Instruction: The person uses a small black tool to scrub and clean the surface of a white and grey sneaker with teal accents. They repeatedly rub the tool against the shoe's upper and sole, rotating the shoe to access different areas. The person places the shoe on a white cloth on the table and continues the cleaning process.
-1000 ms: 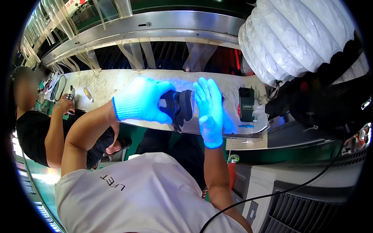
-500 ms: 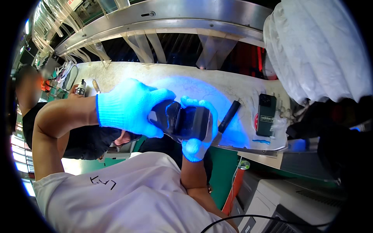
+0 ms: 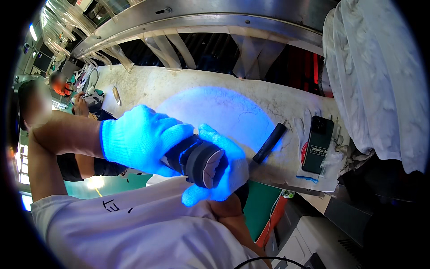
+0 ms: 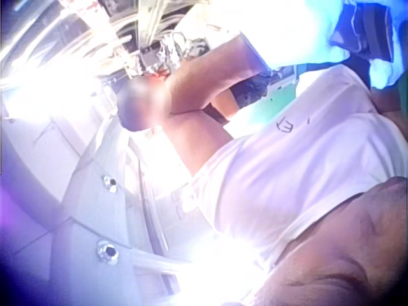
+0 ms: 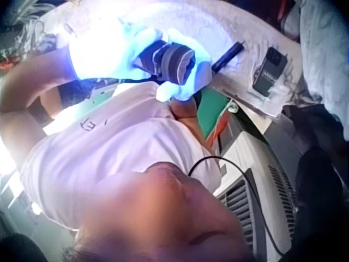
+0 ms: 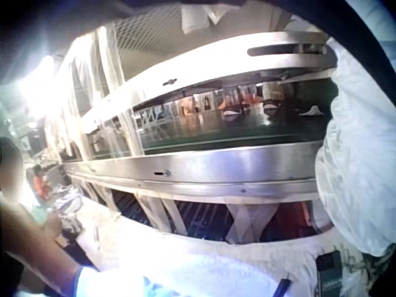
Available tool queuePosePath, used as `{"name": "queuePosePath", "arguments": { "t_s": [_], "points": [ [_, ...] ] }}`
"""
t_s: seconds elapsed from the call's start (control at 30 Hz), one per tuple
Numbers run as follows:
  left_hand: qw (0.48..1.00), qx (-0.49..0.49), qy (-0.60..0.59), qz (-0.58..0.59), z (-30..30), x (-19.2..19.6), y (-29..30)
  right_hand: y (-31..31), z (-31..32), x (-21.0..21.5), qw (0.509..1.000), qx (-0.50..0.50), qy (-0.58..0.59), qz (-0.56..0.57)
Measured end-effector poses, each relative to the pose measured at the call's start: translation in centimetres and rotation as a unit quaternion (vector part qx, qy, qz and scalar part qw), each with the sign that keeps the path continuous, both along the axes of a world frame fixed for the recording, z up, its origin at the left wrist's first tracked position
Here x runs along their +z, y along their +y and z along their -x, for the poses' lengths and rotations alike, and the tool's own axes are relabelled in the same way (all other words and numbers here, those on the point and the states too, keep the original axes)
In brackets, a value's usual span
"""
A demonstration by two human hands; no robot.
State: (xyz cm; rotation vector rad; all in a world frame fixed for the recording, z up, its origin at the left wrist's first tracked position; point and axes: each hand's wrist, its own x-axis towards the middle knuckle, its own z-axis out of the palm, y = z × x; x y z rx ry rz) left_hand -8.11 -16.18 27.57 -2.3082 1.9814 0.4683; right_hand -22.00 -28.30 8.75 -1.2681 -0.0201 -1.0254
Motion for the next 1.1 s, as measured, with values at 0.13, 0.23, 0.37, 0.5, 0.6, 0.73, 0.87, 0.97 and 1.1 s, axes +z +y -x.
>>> {"name": "queuePosePath", "arguments": {
  "t_s": [0.13,0.23,0.37,0.5,0.6,0.73,0.87,0.97,1.1],
  "points": [
    [0.998,-0.032,0.036,0.034,0.1,-0.3,-0.9,-0.2,0.7,1.3,1.000,0.023,0.019,0.007],
    [0.999,-0.030,0.030,0.008,0.6,-0.2,-1.7,-0.4,1.3,1.5,0.996,0.085,-0.002,-0.020],
    [0.998,-0.051,0.024,0.039,1.5,-0.9,-1.8,0.0,3.0,2.1,0.995,0.061,0.034,-0.068],
    [0.992,-0.077,0.080,0.058,1.2,-1.9,-1.9,1.5,4.2,4.2,0.979,0.044,0.080,-0.184],
    [0.990,-0.073,0.113,0.028,1.2,-1.1,-2.2,1.6,3.9,3.2,0.994,-0.017,0.065,-0.084],
    [0.991,-0.067,0.091,0.075,2.2,0.1,-2.1,1.2,3.4,1.6,0.997,-0.030,0.025,-0.069],
    [0.992,-0.059,0.077,0.082,2.5,0.4,-1.4,1.3,3.8,2.8,0.999,-0.006,0.038,-0.025],
    [0.992,-0.057,0.066,0.089,2.6,0.1,-0.9,2.5,3.1,2.4,0.997,-0.062,0.007,-0.036],
    [0.994,-0.050,0.071,0.062,2.3,0.0,-0.1,2.6,3.5,2.6,0.998,-0.062,0.013,-0.003]
  ]
}}
